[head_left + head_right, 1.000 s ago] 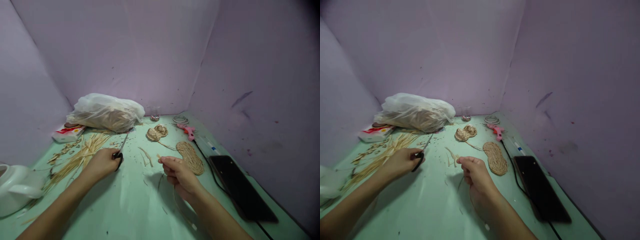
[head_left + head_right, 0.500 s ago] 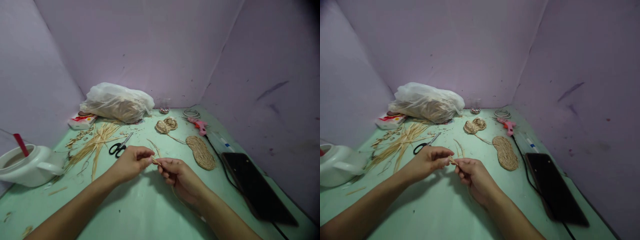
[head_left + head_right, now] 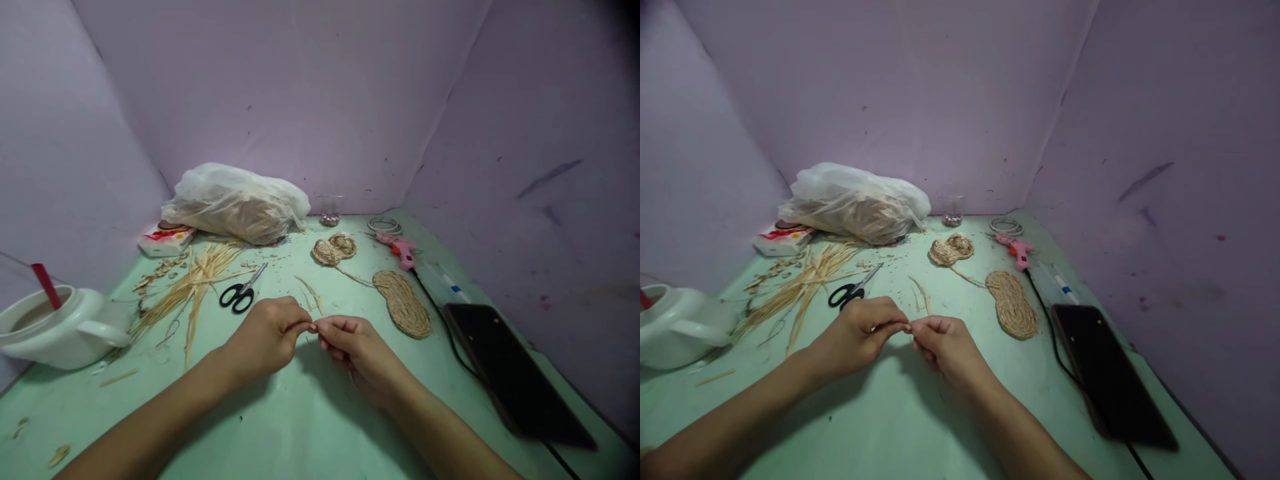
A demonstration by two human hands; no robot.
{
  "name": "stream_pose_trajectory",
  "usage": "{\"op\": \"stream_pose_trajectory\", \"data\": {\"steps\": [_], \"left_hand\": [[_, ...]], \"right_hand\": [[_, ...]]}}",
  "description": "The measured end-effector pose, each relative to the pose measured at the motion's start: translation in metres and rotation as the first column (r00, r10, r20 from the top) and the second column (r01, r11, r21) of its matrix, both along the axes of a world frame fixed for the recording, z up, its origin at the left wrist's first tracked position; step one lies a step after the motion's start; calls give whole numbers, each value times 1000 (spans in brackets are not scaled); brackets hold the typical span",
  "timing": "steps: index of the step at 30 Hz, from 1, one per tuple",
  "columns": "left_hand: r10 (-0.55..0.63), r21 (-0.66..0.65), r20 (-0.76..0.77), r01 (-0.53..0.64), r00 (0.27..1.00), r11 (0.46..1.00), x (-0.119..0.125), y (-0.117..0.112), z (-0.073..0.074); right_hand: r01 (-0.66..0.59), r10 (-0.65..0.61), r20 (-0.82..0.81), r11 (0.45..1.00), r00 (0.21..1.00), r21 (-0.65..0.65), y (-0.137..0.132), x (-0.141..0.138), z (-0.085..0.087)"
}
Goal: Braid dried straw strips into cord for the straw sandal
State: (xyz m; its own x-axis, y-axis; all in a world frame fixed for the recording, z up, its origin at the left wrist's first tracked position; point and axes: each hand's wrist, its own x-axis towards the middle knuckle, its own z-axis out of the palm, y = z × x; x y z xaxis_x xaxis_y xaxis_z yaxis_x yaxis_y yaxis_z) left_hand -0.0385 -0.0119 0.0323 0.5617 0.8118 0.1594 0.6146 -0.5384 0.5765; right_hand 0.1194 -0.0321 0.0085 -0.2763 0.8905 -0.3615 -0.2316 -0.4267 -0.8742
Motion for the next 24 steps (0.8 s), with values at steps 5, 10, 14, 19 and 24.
{"op": "stream_pose_trajectory", "data": {"steps": [5,10,14,19,24], "left_hand": [[-5,108,-134,20,991,994,2,-6,0],[-34,141,-261,73,965,987,4,-10,0],[-46,181,-359,117,932,976,5,-13,-3],[-25,199,-396,113,918,973,7,-14,-6],[-1,205,-398,90,917,975,7,-14,-8]], "right_hand": [[4,-40,234,988,971,154,0,0,-1],[-87,-8,355,964,935,250,0,1,-3],[-141,20,407,953,913,269,0,1,-5],[-160,40,427,955,903,251,1,1,-7],[-141,23,452,963,892,229,1,2,-12]]}}
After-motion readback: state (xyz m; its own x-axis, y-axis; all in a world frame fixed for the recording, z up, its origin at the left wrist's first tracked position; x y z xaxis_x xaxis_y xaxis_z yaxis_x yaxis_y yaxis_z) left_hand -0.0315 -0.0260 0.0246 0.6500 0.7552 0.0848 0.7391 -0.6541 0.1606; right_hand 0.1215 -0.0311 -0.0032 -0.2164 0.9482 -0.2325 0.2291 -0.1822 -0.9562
